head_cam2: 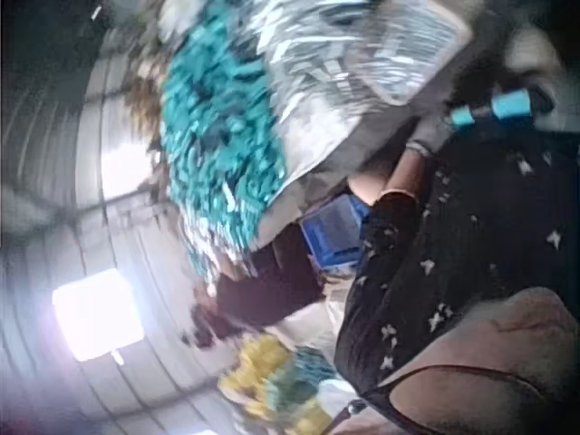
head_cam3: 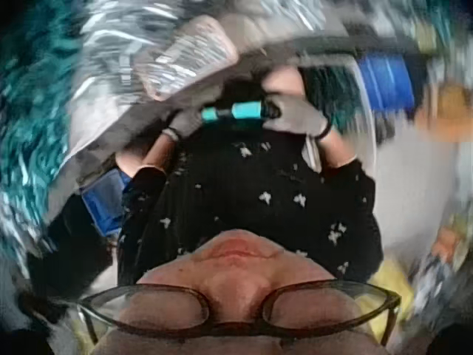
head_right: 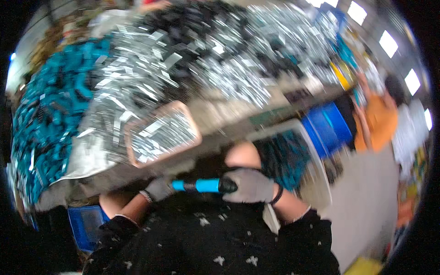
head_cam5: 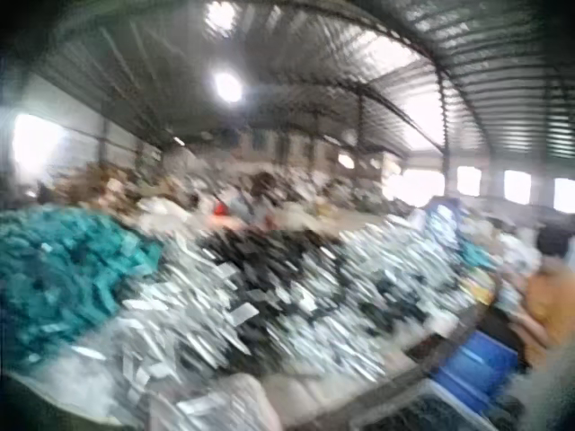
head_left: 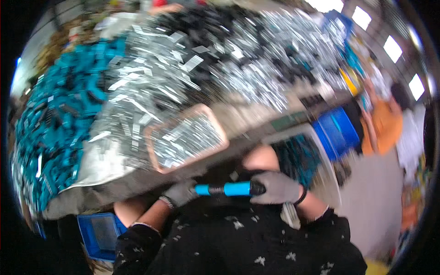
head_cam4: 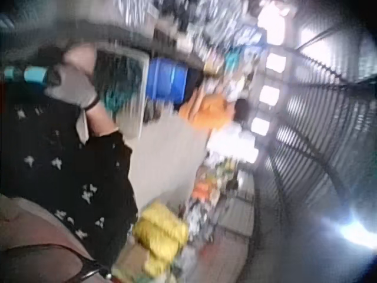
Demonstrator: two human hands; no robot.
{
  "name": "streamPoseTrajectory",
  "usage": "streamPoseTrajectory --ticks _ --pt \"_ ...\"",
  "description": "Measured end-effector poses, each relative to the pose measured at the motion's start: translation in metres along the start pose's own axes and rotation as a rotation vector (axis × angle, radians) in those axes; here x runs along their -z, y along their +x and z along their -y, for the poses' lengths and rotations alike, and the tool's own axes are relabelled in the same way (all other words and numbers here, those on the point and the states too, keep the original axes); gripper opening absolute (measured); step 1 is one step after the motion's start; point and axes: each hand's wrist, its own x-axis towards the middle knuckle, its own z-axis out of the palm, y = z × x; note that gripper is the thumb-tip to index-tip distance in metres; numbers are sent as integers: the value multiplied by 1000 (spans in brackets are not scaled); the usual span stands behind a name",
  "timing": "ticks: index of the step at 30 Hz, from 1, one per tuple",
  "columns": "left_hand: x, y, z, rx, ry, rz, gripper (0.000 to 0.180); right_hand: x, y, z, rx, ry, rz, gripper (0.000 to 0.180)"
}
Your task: The person assembles handheld tools by fitting metal cylinders, springs, and pins together by hand, attaching plastic handles and sleeves to the metal assemblies, and placing the completed tools into a basket.
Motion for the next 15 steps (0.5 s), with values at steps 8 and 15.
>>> streamPoseTrajectory --ticks 8,15 --pt "-18 8 -98 -452 -295 -251 69 -22 -162 -19 -182 196 -603 54" --pt "-49 -30 -54 -144 38 -261 77 46 -179 -47 -544 -150 -961 50"
